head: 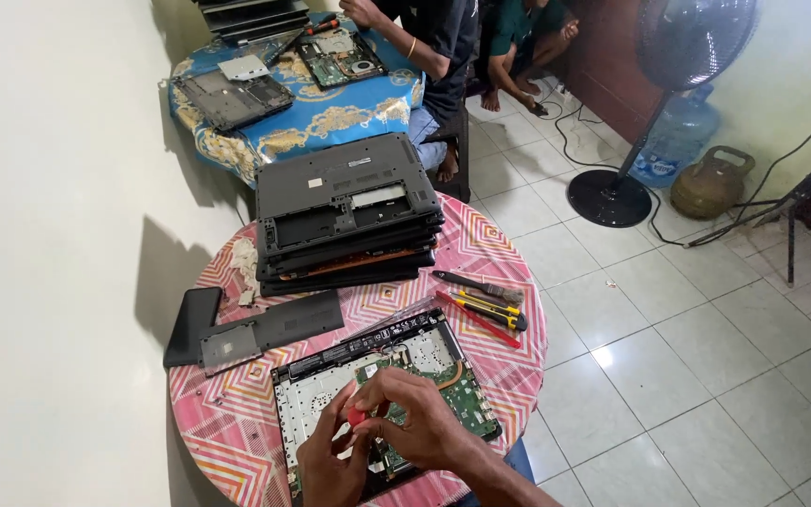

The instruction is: Disassembling a laptop by removing internal screws and components using a screwdriver.

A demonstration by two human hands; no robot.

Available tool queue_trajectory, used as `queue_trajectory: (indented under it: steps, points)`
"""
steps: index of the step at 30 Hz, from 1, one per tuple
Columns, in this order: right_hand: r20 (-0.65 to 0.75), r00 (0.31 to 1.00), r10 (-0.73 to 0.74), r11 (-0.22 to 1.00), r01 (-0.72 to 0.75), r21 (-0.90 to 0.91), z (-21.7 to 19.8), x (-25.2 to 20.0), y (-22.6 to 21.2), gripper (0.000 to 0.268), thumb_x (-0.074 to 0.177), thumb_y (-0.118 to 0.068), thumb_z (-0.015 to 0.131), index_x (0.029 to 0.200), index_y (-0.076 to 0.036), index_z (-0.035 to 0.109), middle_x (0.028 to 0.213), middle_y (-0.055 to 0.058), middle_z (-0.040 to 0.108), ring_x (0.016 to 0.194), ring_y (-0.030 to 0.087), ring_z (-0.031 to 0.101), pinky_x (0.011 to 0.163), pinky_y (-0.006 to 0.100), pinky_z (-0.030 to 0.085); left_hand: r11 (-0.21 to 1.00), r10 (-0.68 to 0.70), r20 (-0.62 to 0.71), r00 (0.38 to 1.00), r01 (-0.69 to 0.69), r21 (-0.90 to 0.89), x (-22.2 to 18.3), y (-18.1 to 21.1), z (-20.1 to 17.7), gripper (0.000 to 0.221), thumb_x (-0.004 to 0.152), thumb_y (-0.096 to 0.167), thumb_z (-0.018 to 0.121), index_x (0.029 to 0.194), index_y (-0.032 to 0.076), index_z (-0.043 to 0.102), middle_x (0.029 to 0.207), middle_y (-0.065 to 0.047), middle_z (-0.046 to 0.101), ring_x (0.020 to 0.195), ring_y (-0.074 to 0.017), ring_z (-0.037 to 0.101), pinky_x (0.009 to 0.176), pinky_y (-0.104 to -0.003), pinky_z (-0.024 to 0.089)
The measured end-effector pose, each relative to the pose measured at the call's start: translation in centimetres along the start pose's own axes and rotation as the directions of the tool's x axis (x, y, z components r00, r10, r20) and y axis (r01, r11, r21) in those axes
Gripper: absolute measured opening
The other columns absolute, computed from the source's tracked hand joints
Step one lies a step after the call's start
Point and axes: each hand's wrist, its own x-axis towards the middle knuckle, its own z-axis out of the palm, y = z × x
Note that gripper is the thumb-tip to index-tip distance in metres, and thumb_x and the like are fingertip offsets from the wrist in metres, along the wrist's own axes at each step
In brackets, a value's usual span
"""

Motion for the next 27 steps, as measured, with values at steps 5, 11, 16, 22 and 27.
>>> queue_trajectory:
  steps: [5, 11, 16, 22, 27]
  points:
    - [-0.078, 0.996, 0.051, 0.992, -0.06, -0.107, 0.9, 0.2, 0.6, 0.03, 0.084, -0.022, 0.089, 0.088, -0.01, 0.061, 0.087, 0.003, 0.06, 0.069, 0.013, 0.056, 0.056, 0.025, 0.052, 0.998, -0.058, 0.02, 0.998, 0.059, -0.01, 0.2, -0.7, 1.1, 0.056, 0.089, 0.027, 0.067, 0.144, 0.026, 0.057, 0.095, -0.001, 0.087, 0.081, -0.0074, 0.074, 0.069, -0.025, 0.067]
    - [0.129, 0.991, 0.025, 0.996, -0.014, -0.085, -1.6, 1.5, -3.7, 0.028, 0.106, -0.031, 0.057, 0.119, -0.007, 0.06, 0.122, 0.012, 0.059, 0.107, 0.028, 0.058, 0.087, 0.041, 0.049, 0.993, -0.114, -0.001, 0.993, 0.114, 0.012, 0.2, -1.9, 2.2, 0.045, 0.088, 0.051, 0.056, 0.122, 0.023, 0.067, 0.086, -0.004, 0.088, 0.064, -0.0153, 0.083, 0.054, -0.031, 0.059]
    - [0.195, 0.981, 0.01, 0.997, 0.005, -0.077, -1.6, 1.8, -1.3, 0.024, 0.103, -0.004, 0.059, 0.124, -0.004, 0.071, 0.113, 0.013, 0.075, 0.098, 0.027, 0.069, 0.081, 0.039, 0.051, 0.96, -0.279, 0.056, 0.959, 0.28, 0.004, 1.2, -1.3, 2.7, 0.06, 0.089, 0.036, 0.064, 0.149, 0.031, 0.055, 0.086, -0.008, 0.085, 0.058, -0.0079, 0.069, 0.058, -0.027, 0.06]
    - [0.043, 0.999, -0.001, 0.993, 0.006, -0.119, 0.2, 2.1, 0.9, 0.026, 0.085, -0.033, 0.083, 0.102, -0.014, 0.08, 0.087, -0.001, 0.061, 0.082, 0.017, 0.056, 0.069, 0.033, 0.047, 0.937, -0.133, 0.16, 0.978, 0.177, -0.301, 1.8, 2.4, 2.6, 0.041, 0.096, 0.016, 0.044, 0.131, 0.004, 0.06, 0.117, -0.017, 0.075, 0.108, -0.028, 0.078, 0.087, -0.038, 0.07]
    - [0.056, 0.986, 0.158, 0.968, -0.143, -0.208, 1.1, 2.0, 0.4, 0.028, 0.082, -0.028, 0.088, 0.097, -0.009, 0.074, 0.089, 0.002, 0.05, 0.081, 0.019, 0.049, 0.066, 0.035, 0.045, 0.939, -0.051, 0.115, 0.992, 0.087, -0.334, 1.9, 0.1, 3.4, 0.023, 0.087, 0.008, 0.046, 0.106, 0.005, 0.058, 0.095, -0.011, 0.066, 0.091, -0.0221, 0.064, 0.073, -0.036, 0.056]
